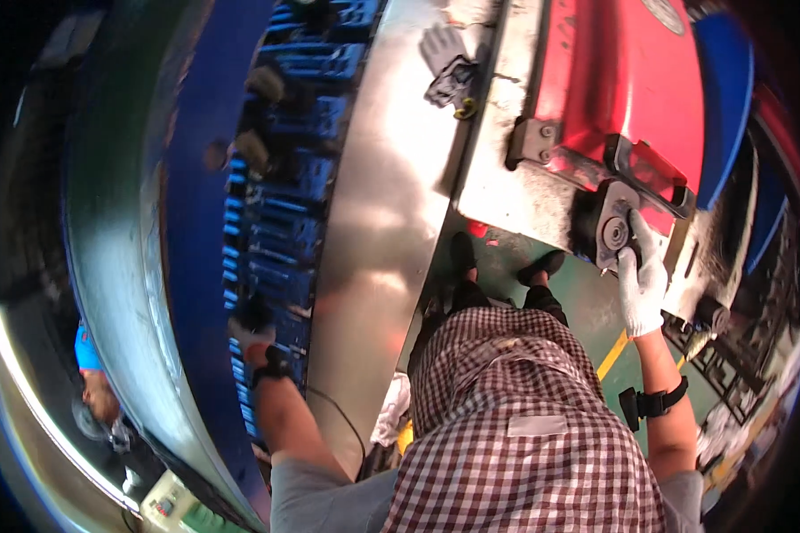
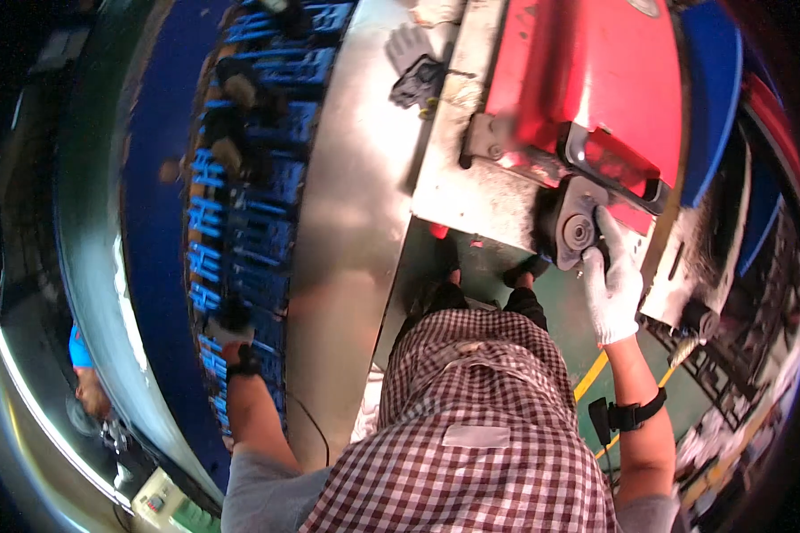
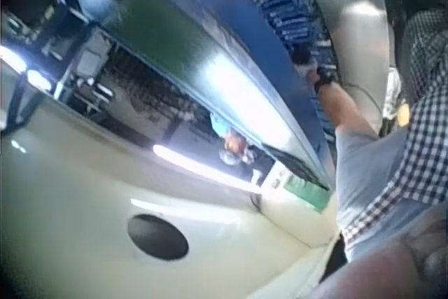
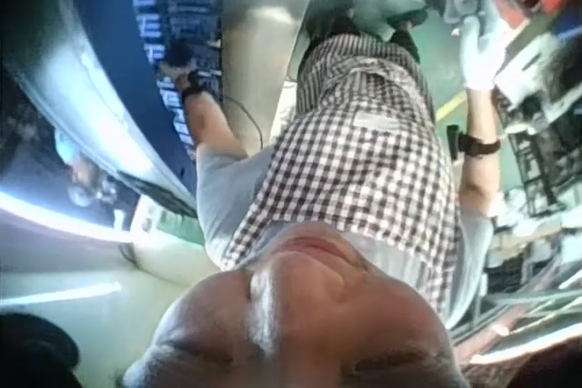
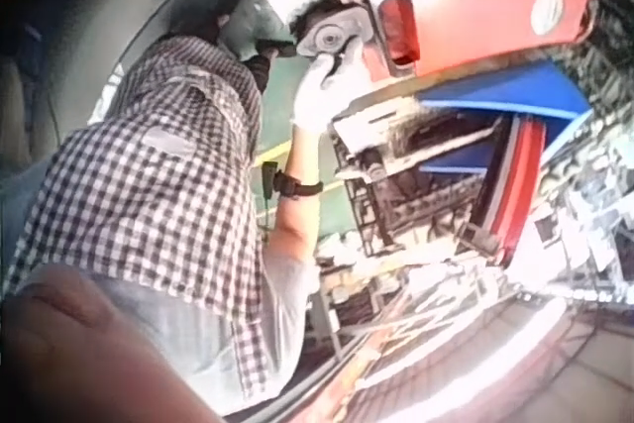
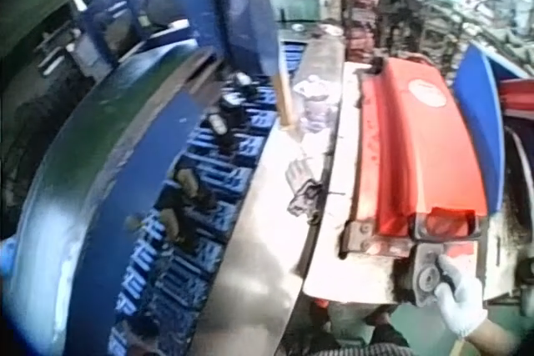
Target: Processing shoe components using industrial pressing and heating machinery on a conveyor line.
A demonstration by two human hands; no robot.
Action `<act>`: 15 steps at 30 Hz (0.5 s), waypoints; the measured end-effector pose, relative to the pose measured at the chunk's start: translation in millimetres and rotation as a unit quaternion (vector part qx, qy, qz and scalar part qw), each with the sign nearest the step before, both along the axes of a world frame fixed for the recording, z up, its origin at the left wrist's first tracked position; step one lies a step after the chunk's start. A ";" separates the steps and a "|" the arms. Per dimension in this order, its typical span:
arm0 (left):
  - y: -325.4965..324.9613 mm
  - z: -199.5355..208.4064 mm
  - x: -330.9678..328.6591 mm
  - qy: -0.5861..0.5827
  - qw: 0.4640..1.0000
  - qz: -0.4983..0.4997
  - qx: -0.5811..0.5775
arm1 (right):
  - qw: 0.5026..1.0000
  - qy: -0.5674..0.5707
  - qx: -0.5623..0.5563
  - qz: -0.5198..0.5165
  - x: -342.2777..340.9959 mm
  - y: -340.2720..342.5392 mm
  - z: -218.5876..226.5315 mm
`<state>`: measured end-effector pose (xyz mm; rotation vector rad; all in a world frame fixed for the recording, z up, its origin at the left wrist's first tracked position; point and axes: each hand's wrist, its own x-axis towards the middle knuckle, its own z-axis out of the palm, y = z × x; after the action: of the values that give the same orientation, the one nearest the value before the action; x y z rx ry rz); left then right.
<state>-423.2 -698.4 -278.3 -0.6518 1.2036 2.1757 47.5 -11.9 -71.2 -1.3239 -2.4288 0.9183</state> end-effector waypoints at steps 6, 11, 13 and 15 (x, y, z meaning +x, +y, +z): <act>17.9 -10.6 -33.3 -0.073 0.971 -0.190 0.125 | 1.000 0.002 -0.012 -0.003 2.4 -2.7 7.9; 31.9 4.2 3.9 -0.019 0.954 0.037 -0.296 | 1.000 0.000 0.000 -0.001 1.7 0.0 6.8; 24.6 19.8 27.3 -0.051 0.960 0.094 -0.258 | 1.000 0.006 -0.019 0.000 -5.1 -0.1 13.3; 58.2 23.7 62.3 0.011 0.954 0.132 -0.269 | 0.999 -0.043 0.013 0.011 -8.5 0.4 18.7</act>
<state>-360.9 -640.2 -254.6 -1.0643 1.8369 2.0628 39.0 -11.5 -52.5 -1.3562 -2.5153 0.8499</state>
